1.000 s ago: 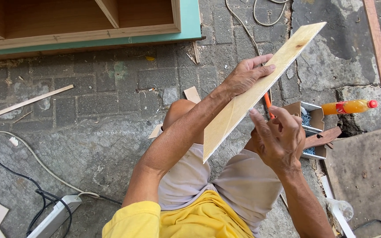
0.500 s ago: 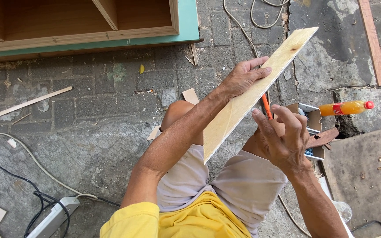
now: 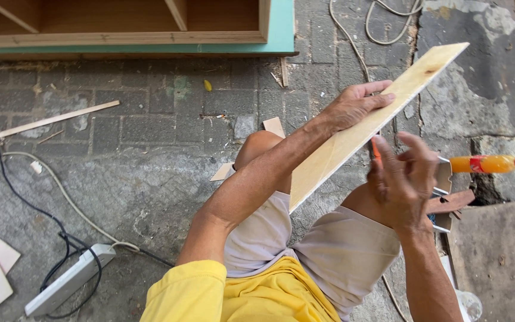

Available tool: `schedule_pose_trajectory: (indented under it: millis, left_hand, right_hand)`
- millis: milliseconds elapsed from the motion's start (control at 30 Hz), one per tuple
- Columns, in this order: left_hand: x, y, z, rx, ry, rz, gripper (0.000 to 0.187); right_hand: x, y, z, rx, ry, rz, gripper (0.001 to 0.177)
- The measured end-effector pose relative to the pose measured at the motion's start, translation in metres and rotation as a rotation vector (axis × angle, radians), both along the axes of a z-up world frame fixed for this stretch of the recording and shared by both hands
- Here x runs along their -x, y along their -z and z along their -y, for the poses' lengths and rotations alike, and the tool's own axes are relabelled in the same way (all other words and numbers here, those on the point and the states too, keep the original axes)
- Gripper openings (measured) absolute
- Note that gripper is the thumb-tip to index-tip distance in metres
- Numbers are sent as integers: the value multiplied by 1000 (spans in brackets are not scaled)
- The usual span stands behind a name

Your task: The person is performing final fitting of wooden trim and sanding the surfaces of a wooden cabinet.

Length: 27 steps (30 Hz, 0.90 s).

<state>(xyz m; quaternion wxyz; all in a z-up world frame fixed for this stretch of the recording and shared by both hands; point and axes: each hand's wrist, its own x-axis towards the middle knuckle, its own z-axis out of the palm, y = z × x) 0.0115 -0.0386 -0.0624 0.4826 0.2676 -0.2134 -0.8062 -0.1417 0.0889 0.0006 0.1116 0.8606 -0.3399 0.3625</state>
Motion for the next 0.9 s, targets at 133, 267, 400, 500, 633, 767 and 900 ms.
schedule_pose_trajectory:
  millis: [133,267,400,500,633,767,900]
  left_hand:
    - [-12,-20,0,93,123,225,80]
    - [-3,-5,9,87,91,168,75]
    - [-9,-11,11,91,93,186,75]
    - [-6,-9,9,86,76,170,74]
    - [-8,-1,10,-16,-40,67,65]
    - [-14,12,16,-89,-189,144,54]
    - [-11,9,18,-168,-359,343,41]
  right_hand:
    - [-26,-26,-21,-108,44,97,29]
    - [-28,-9,-33,-131,54,6,44]
    - [-40,-18,-42,-24,0,107,34]
    - [-46,-16,-33,-184,-44,158,57]
    - [-45,-7,-37,-124,-114,162,45]
    - [-31,-4,-55,-117,-114,264,32]
    - [-36,-40,-68,-310,-49,515,38]
